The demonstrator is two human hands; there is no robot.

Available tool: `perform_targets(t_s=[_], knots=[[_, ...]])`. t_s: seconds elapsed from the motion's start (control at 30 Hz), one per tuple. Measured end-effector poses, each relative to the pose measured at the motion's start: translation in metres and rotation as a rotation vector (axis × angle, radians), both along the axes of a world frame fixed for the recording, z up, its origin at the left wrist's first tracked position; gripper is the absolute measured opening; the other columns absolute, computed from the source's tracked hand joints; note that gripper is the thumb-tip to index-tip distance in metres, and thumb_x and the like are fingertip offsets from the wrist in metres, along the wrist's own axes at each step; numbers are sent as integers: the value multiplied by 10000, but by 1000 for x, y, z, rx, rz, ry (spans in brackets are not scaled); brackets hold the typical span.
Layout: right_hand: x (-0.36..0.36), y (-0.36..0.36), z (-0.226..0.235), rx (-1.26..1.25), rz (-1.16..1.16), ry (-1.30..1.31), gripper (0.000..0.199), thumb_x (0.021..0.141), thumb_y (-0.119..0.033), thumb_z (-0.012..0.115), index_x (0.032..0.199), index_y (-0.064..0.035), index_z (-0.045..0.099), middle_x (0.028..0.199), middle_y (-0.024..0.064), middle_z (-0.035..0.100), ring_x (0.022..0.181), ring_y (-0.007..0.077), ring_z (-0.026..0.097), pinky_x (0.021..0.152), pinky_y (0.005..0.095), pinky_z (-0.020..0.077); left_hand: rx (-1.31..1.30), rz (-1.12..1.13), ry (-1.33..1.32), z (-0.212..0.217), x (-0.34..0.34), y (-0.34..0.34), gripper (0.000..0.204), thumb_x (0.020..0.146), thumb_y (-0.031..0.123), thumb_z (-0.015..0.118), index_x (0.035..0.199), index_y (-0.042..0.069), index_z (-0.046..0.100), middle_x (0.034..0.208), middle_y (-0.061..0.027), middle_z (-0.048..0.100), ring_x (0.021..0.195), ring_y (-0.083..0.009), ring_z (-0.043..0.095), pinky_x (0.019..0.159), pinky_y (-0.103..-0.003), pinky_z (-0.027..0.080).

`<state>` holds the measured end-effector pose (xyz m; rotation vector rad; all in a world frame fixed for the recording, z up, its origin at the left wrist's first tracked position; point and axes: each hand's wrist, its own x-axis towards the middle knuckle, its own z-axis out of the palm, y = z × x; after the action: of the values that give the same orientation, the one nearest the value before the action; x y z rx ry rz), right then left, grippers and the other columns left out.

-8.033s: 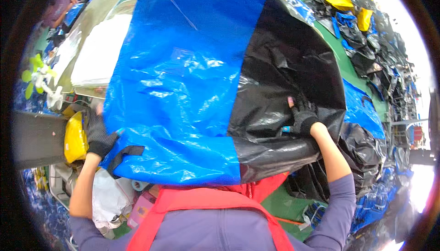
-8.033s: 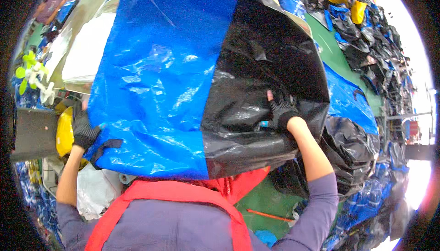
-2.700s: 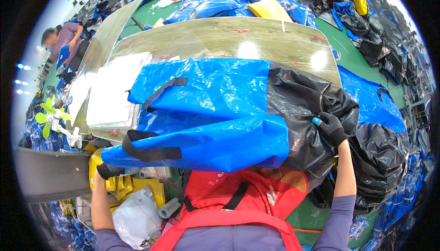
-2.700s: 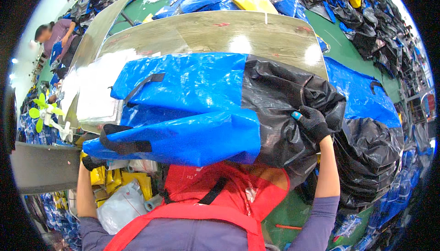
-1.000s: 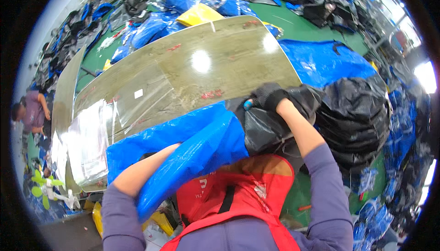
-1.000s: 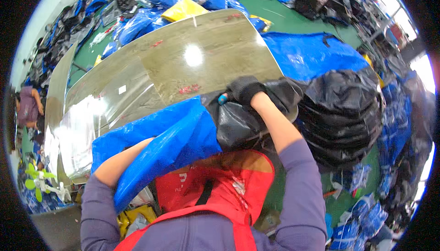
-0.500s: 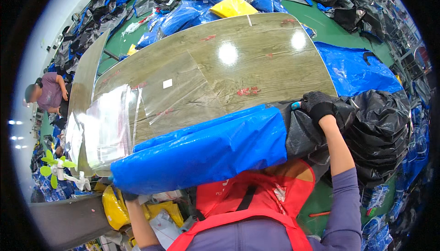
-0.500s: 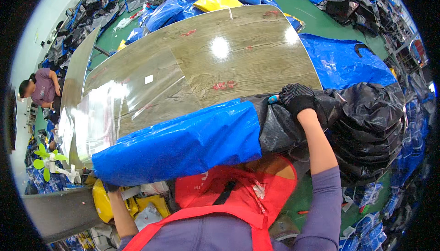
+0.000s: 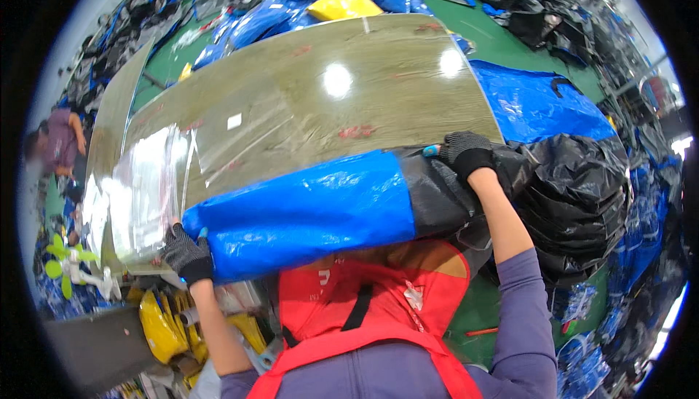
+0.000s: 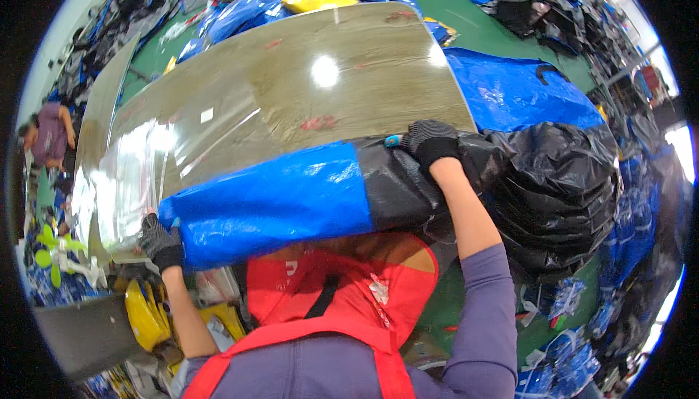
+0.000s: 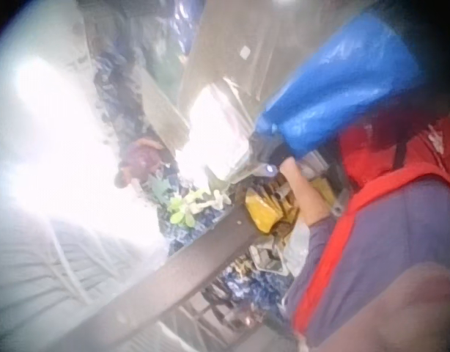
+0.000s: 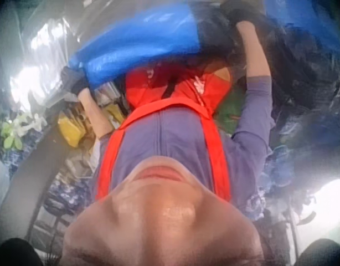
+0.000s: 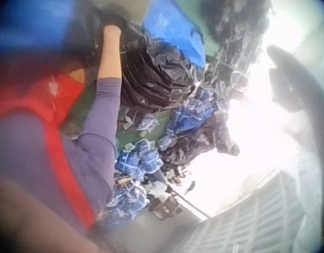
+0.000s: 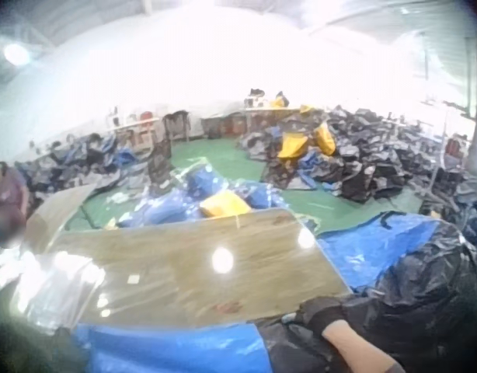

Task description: The person repeatedly folds blue and black plastic bags, places each folded bag into a clear plastic sleeve, and sets the sealed sleeve on a table. The person handles the bags one at a time and repeats the same folding and sleeving steps throughout the clip.

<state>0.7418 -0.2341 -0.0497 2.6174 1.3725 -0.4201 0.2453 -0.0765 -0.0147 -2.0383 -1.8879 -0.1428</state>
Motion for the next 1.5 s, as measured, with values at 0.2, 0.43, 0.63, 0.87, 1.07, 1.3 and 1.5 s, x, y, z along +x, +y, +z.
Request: perform_targets(t_s=[0.2,0.43,0.63,0.87,1.07,1.3,1.5], knots=[[-9,-7,32,74,72,15,554,815,-611,535,891,-99,733,933,175,689,889,331,674,775,449,527,-416,-1402,-301,-3,218,-96,690,838,598,496,1397,198,438,1409,-172,428,1347,-418,305,1071,-670,123],[23,-97,41,375,40,-183,385,868,-362,582,1236,-252,609,1217,104,611,1153,304,543,972,460,395,-582,-1328,-200,-53,270,-112,842,782,672,513,1426,145,387,1516,-188,265,1422,-432,125,1085,-663,-16],[42,-126,-49,1106,-282,-461,585,793,-410,694,1248,-71,550,1248,149,577,1104,329,560,934,457,426,-408,-1370,-438,-58,300,-108,897,763,643,567,1414,58,374,1489,-243,275,1420,-389,170,1104,-626,43],[39,-164,-54,1760,-1142,794,455,772,-246,785,1085,-9,554,1041,139,636,923,259,610,776,403,518,-516,-1298,-243,-43,311,-107,917,732,683,548,1407,79,401,1466,-225,327,1398,-401,214,1096,-643,55],[24,-156,-34,1634,-1023,1089,455,796,-258,769,1156,-18,629,1105,114,639,905,229,625,734,362,526,-600,-1371,-304,-49,324,-96,1000,660,712,589,1380,37,426,1423,-258,359,1354,-425,271,1117,-588,106],[-103,-60,25,1341,149,441,573,736,-137,720,1260,-50,505,1264,176,536,1137,357,526,999,471,417,-754,-1372,-258,-38,308,-91,1031,652,702,597,1384,2,403,1436,-238,356,1366,-382,273,1147,-492,133],[-176,-20,47,816,556,257,570,699,-321,705,1198,-97,549,1361,239,453,1303,471,335,1085,591,191,-998,-1656,-486,17,185,-63,700,816,453,528,1359,24,429,1412,-204,417,1344,-384,321,1134,-510,163]])
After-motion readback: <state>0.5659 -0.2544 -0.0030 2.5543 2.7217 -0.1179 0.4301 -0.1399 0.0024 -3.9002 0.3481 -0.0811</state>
